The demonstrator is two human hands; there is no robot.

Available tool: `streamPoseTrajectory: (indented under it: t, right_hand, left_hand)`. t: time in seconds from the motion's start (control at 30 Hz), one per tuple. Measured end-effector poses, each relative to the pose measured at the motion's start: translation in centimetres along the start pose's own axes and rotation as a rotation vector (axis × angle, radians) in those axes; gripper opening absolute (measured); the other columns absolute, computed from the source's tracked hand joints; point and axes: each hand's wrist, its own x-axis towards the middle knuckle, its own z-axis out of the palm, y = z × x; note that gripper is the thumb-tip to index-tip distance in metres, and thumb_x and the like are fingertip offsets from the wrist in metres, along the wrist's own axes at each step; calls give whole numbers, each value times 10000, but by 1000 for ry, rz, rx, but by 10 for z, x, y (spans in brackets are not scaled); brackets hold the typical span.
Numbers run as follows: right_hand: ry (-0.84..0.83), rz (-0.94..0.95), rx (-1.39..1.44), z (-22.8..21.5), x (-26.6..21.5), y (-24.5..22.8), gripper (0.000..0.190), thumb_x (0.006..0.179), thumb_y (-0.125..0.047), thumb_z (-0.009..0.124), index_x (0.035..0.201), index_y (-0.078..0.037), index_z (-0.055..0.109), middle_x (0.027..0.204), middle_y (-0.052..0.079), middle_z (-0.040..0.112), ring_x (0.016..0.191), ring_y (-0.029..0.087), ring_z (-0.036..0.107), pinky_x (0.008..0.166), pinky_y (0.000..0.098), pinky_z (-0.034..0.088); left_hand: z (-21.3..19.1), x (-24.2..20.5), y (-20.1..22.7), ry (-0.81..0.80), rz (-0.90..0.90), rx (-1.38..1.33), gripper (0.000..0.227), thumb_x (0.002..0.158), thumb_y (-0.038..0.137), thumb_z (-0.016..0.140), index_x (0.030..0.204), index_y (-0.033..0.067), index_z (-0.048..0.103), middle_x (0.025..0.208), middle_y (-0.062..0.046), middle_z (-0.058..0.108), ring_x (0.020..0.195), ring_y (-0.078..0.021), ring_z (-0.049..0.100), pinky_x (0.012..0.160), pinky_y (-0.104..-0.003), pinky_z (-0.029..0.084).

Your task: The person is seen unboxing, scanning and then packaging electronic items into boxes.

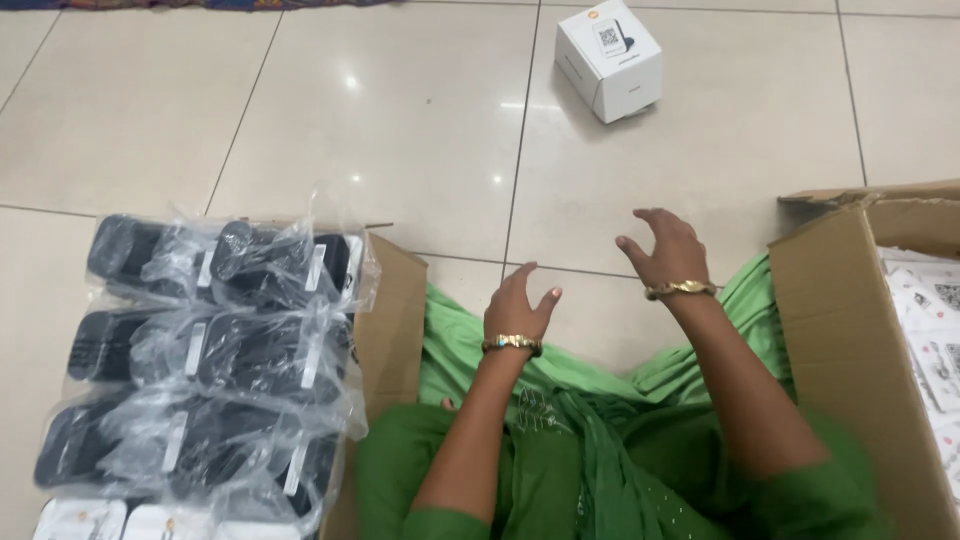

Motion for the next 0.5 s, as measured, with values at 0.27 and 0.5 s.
streamPoseTrajectory:
  t: [0.27, 0.5]
  right_hand:
    - [-119, 145, -333, 68, 224, -3, 941, 793, -602, 762, 1576, -280, 353, 1665, 180, 205, 1487, 414, 241, 1037, 614, 405]
    - [-187, 25, -569, 104, 335, 3, 1175, 748, -734, 756, 1638, -287, 132, 1705, 122, -7, 1555, 388, -9, 1141, 721, 209]
  left_hand:
    - [74, -13, -22, -590, -215, 549, 809, 952, 430, 663, 1600, 251, 213, 1640, -186, 168, 1472, -452, 256, 1161, -676, 238]
    - [214, -52, -117, -984, -467, 724, 836, 1071, 440, 530, 1657, 263, -39, 1677, -282, -182, 1521, -642, 1, 1179, -785, 105]
